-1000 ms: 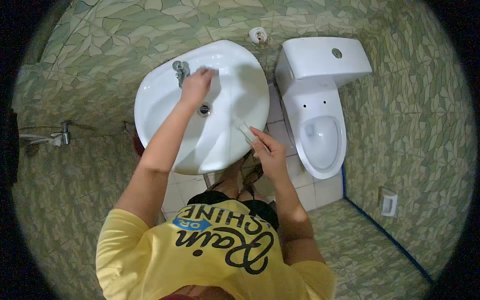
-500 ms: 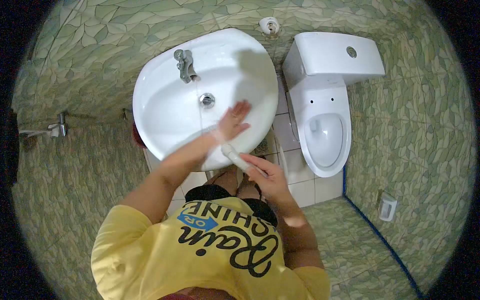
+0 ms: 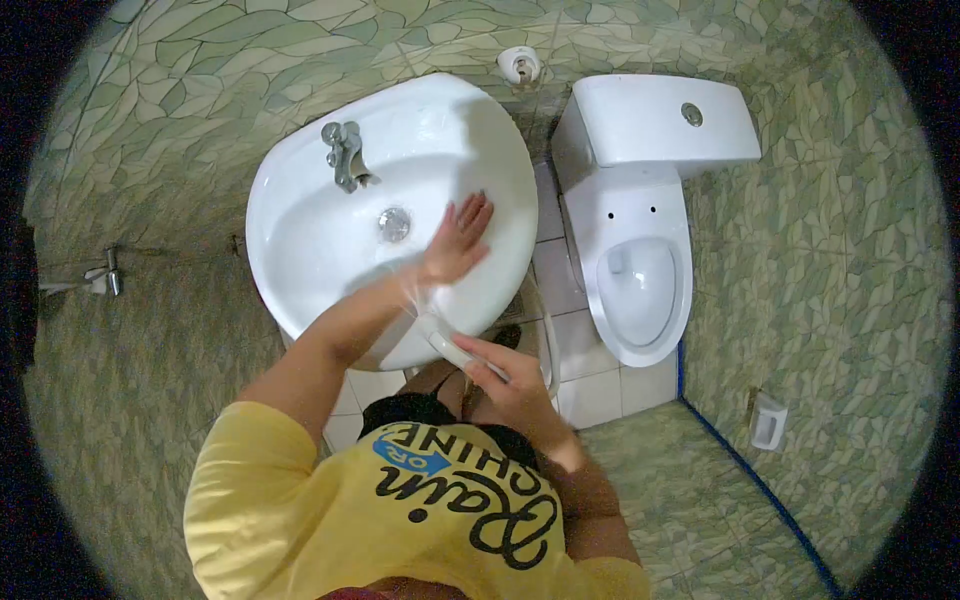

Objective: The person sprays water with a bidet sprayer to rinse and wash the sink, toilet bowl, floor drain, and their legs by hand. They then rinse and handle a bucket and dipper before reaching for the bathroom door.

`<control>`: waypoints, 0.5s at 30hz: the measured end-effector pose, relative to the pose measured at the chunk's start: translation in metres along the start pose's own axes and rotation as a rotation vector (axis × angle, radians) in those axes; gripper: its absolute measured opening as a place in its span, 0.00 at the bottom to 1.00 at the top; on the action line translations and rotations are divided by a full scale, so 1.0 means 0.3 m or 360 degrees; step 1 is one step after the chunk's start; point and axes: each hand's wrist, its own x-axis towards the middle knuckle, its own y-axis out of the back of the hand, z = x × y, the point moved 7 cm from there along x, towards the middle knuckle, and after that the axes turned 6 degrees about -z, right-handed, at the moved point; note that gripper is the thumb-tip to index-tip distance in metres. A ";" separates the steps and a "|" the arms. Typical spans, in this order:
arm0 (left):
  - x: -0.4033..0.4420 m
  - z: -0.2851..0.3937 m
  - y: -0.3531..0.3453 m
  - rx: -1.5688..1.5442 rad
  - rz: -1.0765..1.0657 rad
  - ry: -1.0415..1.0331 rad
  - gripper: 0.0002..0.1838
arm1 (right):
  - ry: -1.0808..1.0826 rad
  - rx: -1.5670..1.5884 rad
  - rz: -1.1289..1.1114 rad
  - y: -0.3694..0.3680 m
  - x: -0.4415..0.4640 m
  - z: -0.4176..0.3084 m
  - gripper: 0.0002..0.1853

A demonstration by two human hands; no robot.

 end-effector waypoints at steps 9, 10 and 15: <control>-0.303 -0.308 0.048 0.0755 0.0144 0.1128 0.36 | 0.0107 -0.0024 0.0032 0.044 -0.006 -0.021 0.17; -0.232 -0.289 -0.030 0.0610 0.0109 0.0934 0.37 | 0.0167 -0.0081 0.0012 0.039 -0.009 -0.026 0.17; 0.089 -0.081 0.031 0.0290 0.0466 0.0372 0.35 | 0.0149 -0.0056 0.0073 0.059 0.038 -0.039 0.17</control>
